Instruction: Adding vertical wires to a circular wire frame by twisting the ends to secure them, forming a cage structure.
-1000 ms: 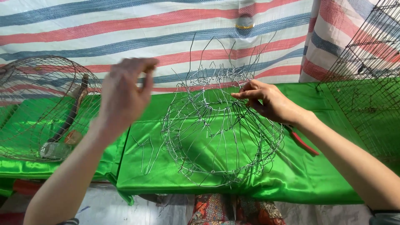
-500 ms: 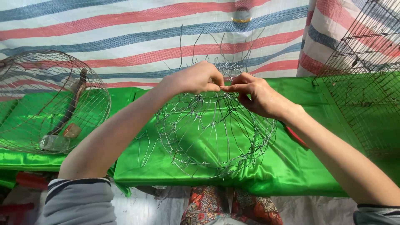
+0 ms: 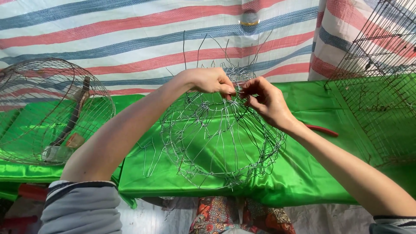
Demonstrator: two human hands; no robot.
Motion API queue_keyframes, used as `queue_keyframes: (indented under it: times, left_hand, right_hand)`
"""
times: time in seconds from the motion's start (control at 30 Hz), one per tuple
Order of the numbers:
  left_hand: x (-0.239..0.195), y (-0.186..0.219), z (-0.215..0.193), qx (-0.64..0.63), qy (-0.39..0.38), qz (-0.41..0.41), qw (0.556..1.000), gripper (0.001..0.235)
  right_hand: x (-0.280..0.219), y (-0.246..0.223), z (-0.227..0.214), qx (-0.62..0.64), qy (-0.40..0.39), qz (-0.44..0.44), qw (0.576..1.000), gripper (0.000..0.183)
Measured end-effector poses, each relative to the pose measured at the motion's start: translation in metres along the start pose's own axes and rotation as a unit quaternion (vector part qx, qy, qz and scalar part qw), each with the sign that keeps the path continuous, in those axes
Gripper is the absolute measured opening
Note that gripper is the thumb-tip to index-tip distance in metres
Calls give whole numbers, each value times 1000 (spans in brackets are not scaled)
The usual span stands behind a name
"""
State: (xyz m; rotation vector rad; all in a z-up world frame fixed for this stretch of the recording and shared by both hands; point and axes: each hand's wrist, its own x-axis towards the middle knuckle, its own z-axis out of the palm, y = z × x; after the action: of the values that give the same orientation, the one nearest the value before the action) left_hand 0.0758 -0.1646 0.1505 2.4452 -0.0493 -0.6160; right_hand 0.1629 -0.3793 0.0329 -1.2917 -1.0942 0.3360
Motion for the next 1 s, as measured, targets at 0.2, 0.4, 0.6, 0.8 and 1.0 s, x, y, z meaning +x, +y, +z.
queue_keyframes:
  times: [0.2,0.4,0.6,0.8,1.0]
  left_hand:
    - [13,8,2,-6,-31,-97,995,25]
    - [39,-5,4,-48,-15,-153,987,27]
    - [66,-11,11,-23,-33,-184,982,30]
    - [68,-24,12,-56,-6,-181,982,28]
    - [57,-17,3,-69,-25,-167,983,27]
  right_hand:
    - [0,-6,9,61,46,-35,996,34]
    - [0,-7,10,63,63,-24,996,39]
    - [3,3,8,78,94,5,993,35]
    - [8,6,7,84,95,37,991,31]
    - [10,-9,2,32,43,67,996,19]
